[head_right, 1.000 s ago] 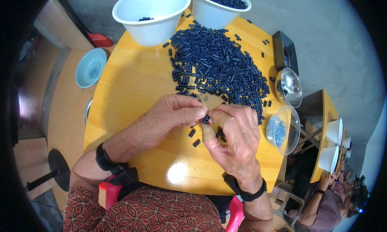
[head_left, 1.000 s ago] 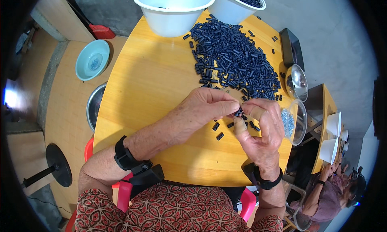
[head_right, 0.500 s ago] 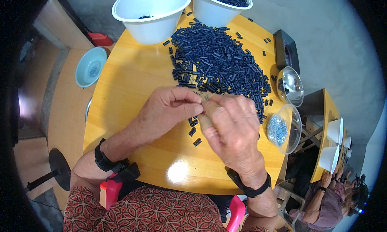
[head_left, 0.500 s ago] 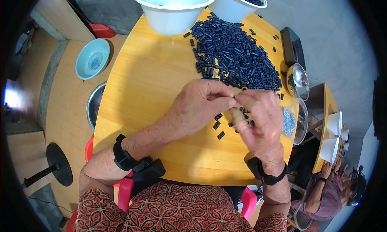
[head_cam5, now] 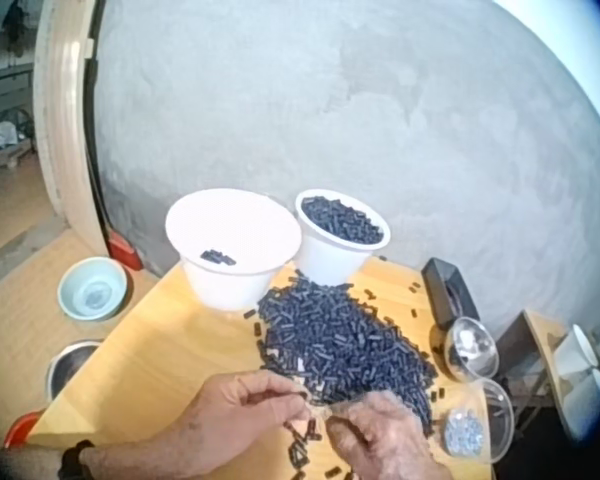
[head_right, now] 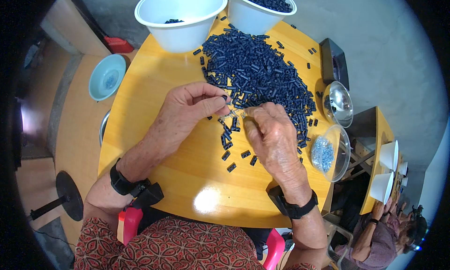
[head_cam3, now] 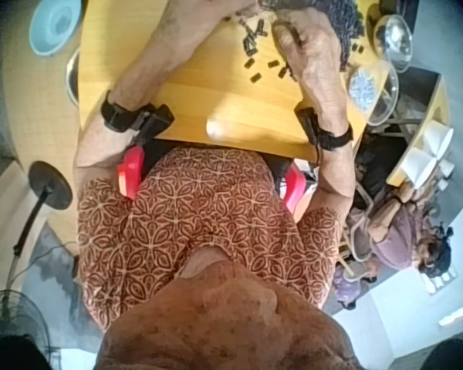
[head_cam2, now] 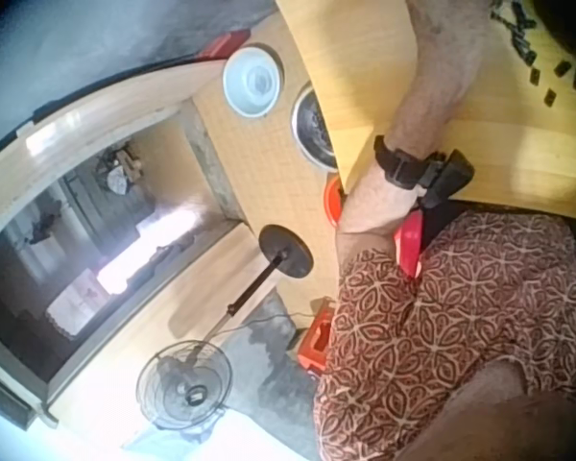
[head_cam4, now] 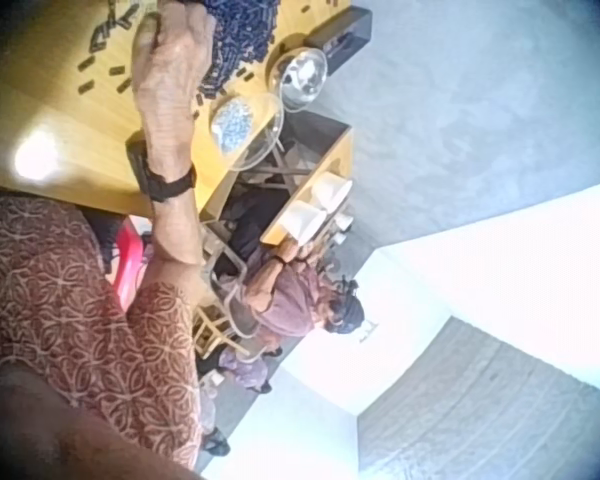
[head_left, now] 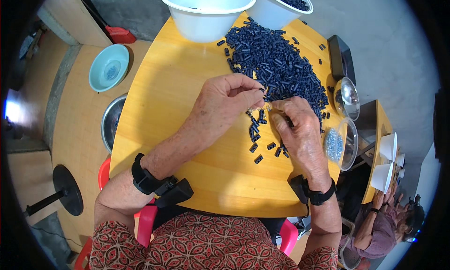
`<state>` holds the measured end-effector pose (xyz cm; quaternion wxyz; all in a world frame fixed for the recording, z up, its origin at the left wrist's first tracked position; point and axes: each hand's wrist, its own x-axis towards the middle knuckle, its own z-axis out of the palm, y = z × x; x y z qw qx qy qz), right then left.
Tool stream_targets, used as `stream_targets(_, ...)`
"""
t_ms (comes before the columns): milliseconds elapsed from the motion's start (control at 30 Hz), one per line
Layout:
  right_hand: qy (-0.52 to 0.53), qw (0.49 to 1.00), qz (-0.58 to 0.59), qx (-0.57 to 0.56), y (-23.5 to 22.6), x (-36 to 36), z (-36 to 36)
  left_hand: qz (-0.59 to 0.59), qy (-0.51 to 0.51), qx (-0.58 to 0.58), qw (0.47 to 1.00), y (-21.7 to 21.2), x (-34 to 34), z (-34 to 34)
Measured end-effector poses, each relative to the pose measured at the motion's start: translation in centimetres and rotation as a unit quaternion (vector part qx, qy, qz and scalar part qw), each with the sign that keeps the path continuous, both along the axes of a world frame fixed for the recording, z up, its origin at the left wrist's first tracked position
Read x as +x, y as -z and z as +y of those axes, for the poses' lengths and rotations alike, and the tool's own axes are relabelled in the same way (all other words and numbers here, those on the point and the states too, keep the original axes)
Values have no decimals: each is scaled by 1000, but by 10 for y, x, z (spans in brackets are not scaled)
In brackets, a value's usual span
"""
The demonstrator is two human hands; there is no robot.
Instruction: Sorting and assembling small black plastic components at a table.
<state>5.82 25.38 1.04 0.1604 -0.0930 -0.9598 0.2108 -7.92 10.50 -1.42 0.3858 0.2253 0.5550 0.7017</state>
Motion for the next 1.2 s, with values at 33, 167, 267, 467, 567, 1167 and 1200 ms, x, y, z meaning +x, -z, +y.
stream_targets(33,0,1000,0,0,1,-2,-1,1,3,7,1000,2,0,0)
stream_targets(167,-19,999,-5,27,5,-8,-1,6,9,14,1000,5,-1,0)
stream_targets(267,-29,999,-8,34,7,-11,0,13,11,7,1000,3,-1,0)
stream_targets(467,-41,997,0,69,11,-10,3,7,8,16,1000,6,-1,1)
stream_targets(567,-48,995,0,88,8,-9,1,19,9,17,1000,9,-1,1)
stream_targets(1167,99,850,63,-514,-2,12,3,45,50,-8,998,8,15,1)
stream_targets(1200,101,849,57,-516,-1,13,5,45,50,-8,998,9,15,1)
